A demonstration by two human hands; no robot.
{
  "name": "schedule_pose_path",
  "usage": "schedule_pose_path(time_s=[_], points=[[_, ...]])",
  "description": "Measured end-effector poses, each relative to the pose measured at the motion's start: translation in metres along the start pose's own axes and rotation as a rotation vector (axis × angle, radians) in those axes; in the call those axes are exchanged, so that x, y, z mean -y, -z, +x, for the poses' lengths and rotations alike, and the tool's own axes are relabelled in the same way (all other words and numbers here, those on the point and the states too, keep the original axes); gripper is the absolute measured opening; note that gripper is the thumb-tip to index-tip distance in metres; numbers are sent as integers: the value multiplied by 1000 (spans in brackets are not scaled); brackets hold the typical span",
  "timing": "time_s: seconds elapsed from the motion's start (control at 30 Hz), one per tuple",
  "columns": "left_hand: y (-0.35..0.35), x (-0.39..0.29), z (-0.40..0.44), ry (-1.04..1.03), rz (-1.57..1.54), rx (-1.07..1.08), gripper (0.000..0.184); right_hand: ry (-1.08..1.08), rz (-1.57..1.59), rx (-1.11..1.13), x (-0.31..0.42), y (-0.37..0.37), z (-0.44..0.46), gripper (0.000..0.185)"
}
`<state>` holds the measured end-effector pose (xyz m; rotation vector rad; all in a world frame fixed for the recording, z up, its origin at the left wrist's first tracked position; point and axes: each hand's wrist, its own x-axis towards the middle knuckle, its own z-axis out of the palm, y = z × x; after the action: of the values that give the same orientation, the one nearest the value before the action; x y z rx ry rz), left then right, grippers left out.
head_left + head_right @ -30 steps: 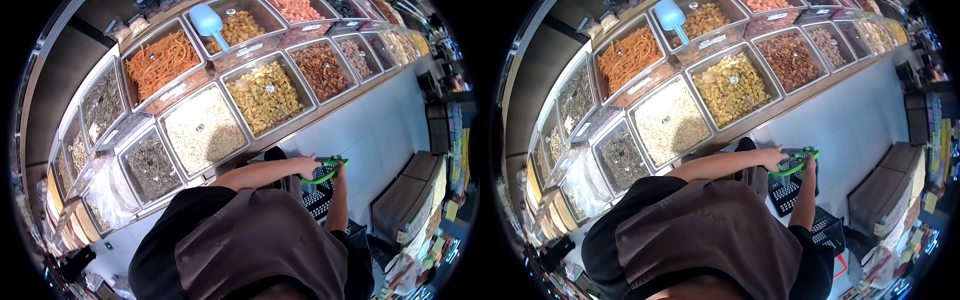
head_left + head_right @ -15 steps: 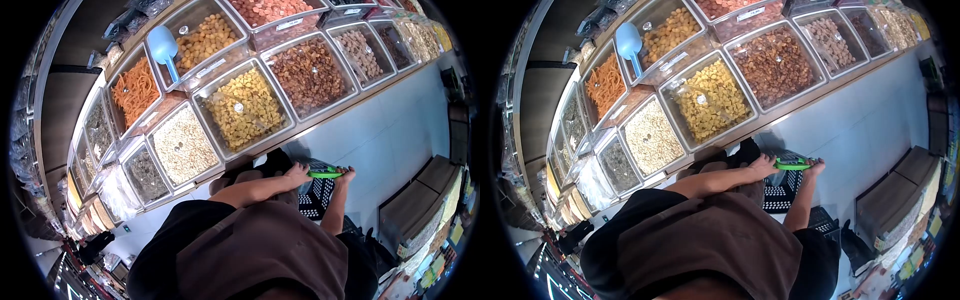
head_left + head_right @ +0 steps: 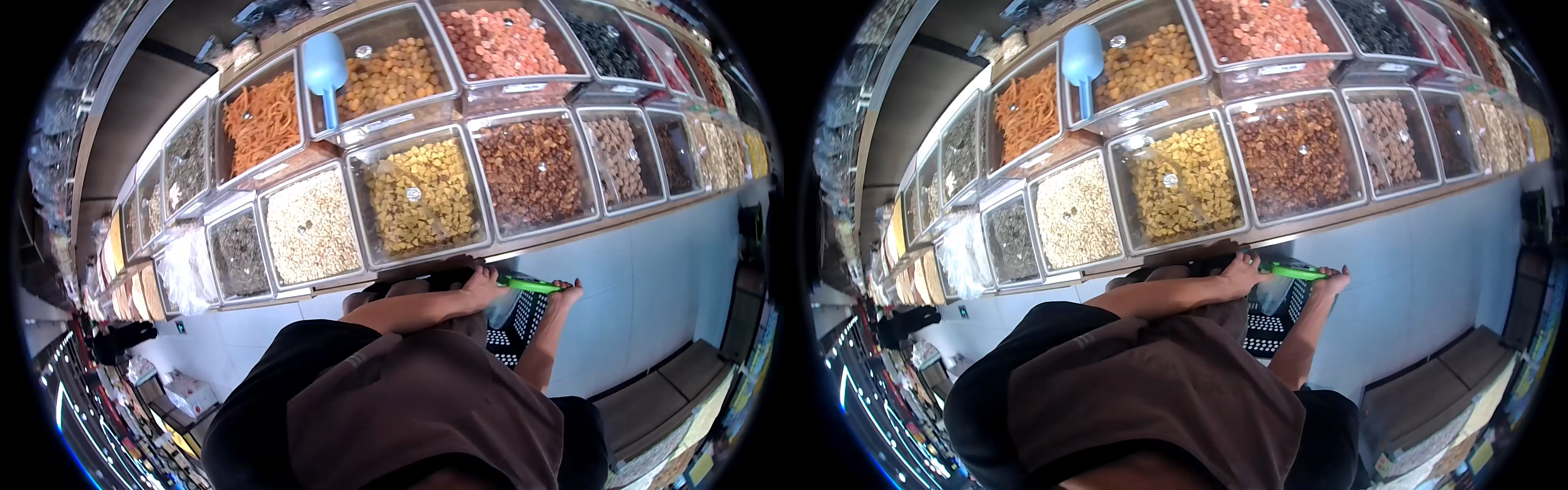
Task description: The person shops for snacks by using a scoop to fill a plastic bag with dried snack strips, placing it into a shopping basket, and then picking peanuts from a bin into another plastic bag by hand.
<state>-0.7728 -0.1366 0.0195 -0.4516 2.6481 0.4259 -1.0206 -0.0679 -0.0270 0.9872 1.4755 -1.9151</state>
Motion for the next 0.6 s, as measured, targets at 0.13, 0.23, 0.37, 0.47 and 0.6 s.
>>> schedule_pose_path(time_s=[0.13,0.23,0.37,0.47,0.6], points=[[-13,33,-9,154,-410,119,55,-67,-69,138,18,-38,53,38],[-28,69,-51,234,-631,137,32,-114,-113,189,25,-65,41,37],[-68,91,-116,566,-783,28,38,-63,-154,110,10,-72,53,36],[-111,95,-153,740,-919,-66,39,-31,-231,140,6,-74,54,31],[-139,103,-182,864,-1097,-178,37,-55,-285,178,-4,-77,38,29]])
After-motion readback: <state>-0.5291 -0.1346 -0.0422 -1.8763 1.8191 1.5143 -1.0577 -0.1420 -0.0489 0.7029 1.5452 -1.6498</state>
